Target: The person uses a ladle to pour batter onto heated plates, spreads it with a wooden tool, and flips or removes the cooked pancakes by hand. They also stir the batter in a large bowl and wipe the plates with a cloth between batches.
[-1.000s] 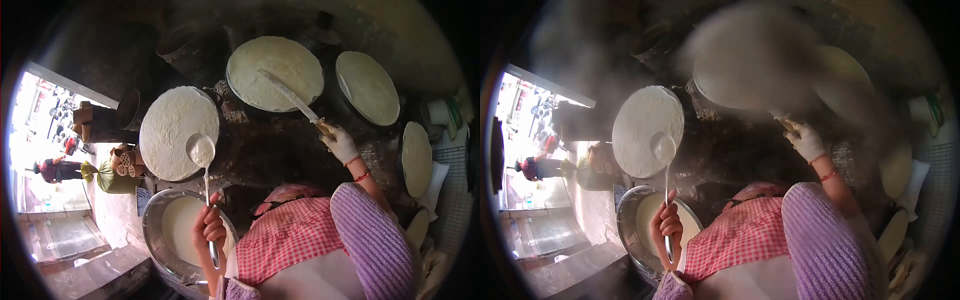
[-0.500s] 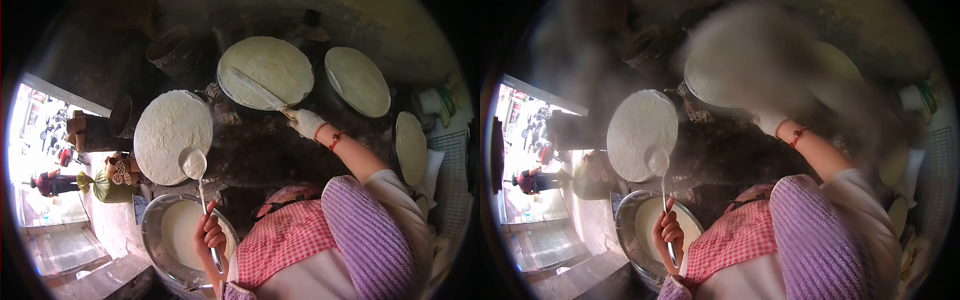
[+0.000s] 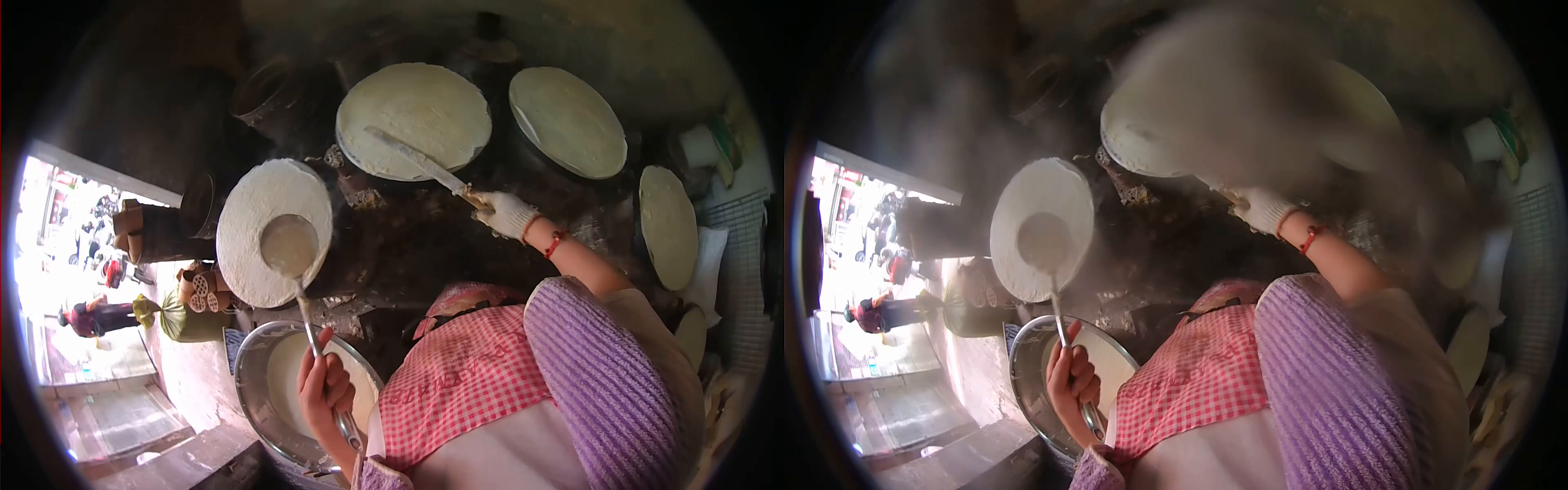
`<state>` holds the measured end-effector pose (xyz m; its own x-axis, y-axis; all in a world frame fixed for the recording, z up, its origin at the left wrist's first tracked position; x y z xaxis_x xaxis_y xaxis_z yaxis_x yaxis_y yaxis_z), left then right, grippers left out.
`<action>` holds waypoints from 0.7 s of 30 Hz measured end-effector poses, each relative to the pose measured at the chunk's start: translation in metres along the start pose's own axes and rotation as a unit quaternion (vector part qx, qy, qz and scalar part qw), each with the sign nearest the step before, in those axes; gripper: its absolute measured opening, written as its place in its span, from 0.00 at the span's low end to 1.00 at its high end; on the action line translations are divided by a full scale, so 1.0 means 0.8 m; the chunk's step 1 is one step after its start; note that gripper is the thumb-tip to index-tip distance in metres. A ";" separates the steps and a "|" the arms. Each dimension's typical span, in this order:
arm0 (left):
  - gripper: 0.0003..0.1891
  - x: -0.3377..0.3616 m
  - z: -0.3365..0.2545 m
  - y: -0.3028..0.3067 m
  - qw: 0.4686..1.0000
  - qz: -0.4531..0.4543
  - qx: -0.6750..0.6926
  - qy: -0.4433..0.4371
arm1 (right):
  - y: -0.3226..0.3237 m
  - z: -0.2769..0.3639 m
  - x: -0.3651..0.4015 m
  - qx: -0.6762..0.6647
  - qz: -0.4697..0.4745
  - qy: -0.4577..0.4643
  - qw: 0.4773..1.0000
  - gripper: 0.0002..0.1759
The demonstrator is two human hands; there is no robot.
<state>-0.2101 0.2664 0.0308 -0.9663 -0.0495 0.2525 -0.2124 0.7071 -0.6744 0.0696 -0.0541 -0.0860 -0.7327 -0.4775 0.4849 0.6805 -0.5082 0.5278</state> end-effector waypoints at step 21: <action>0.25 -0.100 -0.015 -0.042 0.881 0.056 0.462 -0.083 | 0.120 -0.074 -0.130 -0.607 -0.352 0.121 0.702 0.21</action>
<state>-0.1243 0.2554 0.0415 -0.9805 -0.1721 0.0948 -0.0675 -0.1578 -0.9852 0.2112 -0.0957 -0.1272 -0.9672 0.1655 0.1926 -0.2397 -0.8453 -0.4776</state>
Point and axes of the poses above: each hand's wrist, its own x-axis away from the middle knuckle, its own y-axis out of the back of the hand, z = x × y, the point moved 1 cm from there along -x, towards the middle knuckle, and after that the axes turned 14 degrees about z, right-handed, at the moved point
